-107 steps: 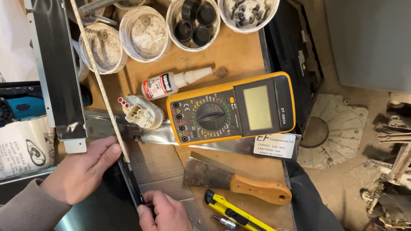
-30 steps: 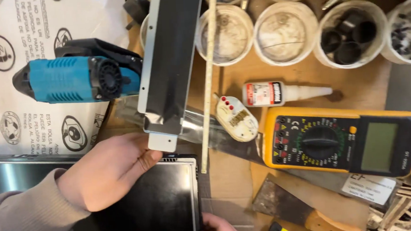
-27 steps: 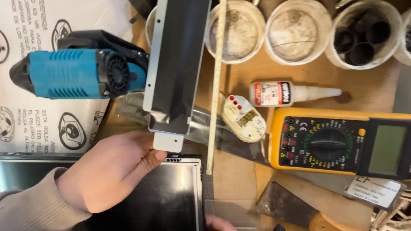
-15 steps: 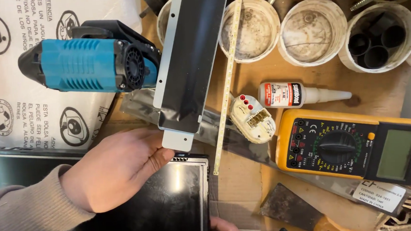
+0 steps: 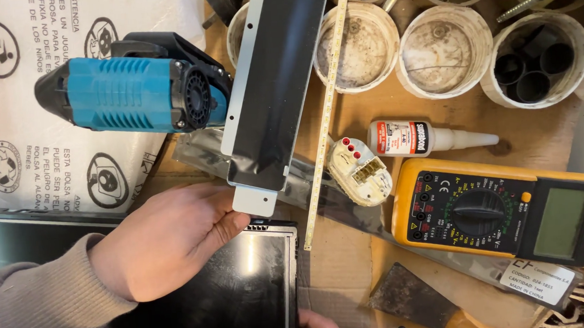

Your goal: The person uses a heat gun on the edge of a flat-screen TV and then uses their hands to pry and detach the plastic bezel from the screen. They work along the edges to remove the frame piece.

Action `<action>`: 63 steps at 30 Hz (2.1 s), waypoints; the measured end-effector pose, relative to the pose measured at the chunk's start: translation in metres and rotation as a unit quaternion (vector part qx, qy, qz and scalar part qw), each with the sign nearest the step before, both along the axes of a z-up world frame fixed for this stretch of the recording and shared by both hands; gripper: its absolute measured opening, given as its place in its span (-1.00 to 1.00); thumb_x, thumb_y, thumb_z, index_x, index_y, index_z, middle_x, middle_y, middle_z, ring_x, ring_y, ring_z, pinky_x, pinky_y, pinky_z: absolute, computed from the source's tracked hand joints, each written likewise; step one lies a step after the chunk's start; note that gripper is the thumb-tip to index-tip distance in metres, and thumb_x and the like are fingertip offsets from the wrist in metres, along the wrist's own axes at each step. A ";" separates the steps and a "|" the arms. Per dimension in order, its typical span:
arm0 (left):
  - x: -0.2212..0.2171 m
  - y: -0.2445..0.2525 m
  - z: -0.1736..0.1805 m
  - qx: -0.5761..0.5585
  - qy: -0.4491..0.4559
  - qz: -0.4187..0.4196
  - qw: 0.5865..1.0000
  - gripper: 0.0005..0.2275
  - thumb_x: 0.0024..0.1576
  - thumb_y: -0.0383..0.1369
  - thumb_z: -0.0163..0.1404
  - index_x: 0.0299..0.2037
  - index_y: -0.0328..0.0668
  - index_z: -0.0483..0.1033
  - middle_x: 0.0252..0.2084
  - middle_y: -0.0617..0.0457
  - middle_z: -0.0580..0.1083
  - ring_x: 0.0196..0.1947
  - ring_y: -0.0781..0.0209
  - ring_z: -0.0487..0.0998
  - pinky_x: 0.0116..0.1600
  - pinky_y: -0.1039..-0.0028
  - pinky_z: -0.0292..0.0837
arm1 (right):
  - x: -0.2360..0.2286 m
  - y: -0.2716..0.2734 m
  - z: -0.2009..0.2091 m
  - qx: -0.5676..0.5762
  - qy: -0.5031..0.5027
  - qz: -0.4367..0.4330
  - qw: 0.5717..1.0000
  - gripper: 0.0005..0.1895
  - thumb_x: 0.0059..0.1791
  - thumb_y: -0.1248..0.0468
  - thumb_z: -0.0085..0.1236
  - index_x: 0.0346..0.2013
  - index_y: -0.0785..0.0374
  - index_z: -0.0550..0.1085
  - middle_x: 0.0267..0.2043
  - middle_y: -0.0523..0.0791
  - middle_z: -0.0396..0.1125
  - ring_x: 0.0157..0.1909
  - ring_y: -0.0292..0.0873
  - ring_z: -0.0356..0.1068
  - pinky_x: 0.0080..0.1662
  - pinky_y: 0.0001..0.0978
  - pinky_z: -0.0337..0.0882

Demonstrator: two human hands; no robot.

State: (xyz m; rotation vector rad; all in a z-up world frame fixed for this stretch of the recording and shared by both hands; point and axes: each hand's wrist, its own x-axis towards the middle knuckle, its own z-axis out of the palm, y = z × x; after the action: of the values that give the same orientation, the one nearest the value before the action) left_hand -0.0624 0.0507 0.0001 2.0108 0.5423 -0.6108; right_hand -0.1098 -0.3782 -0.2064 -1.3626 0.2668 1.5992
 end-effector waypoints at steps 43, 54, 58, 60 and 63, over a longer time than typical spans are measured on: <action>-0.004 0.001 -0.008 0.000 -0.026 -0.028 0.999 -0.66 0.35 -0.17 -0.23 -0.04 -0.27 0.53 -0.16 -0.18 0.56 -0.07 -0.25 0.51 0.02 0.14 0.41 | -0.004 0.008 0.003 -0.003 0.004 0.027 1.000 -0.47 -0.15 0.50 0.37 0.13 0.34 0.53 -0.10 0.00 0.60 0.00 -0.16 0.59 0.15 -0.25 0.50; 0.000 -0.004 -0.005 0.030 0.027 -0.038 0.998 -0.67 0.30 -0.18 -0.20 -0.16 -0.28 0.54 -0.23 -0.16 0.55 -0.13 -0.20 0.52 -0.02 0.14 0.42 | -0.005 0.010 0.001 0.017 -0.012 0.045 0.999 -0.50 -0.12 0.47 0.38 0.12 0.31 0.54 -0.12 -0.06 0.59 -0.01 -0.20 0.59 0.14 -0.29 0.51; 0.013 -0.017 0.001 0.072 -0.083 -0.027 0.994 -0.71 0.26 -0.23 -0.18 -0.23 -0.32 0.52 -0.24 -0.20 0.55 -0.19 -0.27 0.51 -0.11 0.07 0.39 | 0.002 0.034 0.027 0.005 -0.050 0.039 0.998 -0.53 -0.14 0.43 0.40 0.07 0.28 0.58 -0.19 -0.08 0.60 -0.08 -0.24 0.58 0.08 -0.32 0.52; 0.023 -0.025 0.006 0.070 -0.032 -0.017 0.997 -0.73 0.24 -0.23 -0.18 -0.18 -0.19 0.55 -0.33 -0.16 0.55 -0.24 -0.23 0.54 -0.12 0.09 0.42 | 0.008 0.046 0.041 -0.017 -0.107 0.037 0.993 -0.57 -0.17 0.39 0.43 0.00 0.23 0.63 -0.30 -0.12 0.61 -0.19 -0.28 0.58 0.00 -0.36 0.55; 0.033 -0.034 0.009 0.036 -0.048 0.001 0.998 -0.74 0.32 -0.20 -0.16 -0.15 -0.15 0.55 -0.26 -0.10 0.57 -0.17 -0.19 0.56 -0.09 0.15 0.44 | 0.021 0.064 0.067 -0.042 -0.162 0.029 0.985 -0.61 -0.20 0.34 0.47 -0.07 0.19 0.69 -0.40 -0.16 0.62 -0.29 -0.33 0.57 -0.09 -0.41 0.57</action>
State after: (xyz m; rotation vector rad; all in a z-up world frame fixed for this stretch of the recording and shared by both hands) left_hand -0.0294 0.0171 0.0086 2.0959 0.5146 -0.4982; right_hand -0.0892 -0.3144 -0.1395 -1.6837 0.0998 1.3982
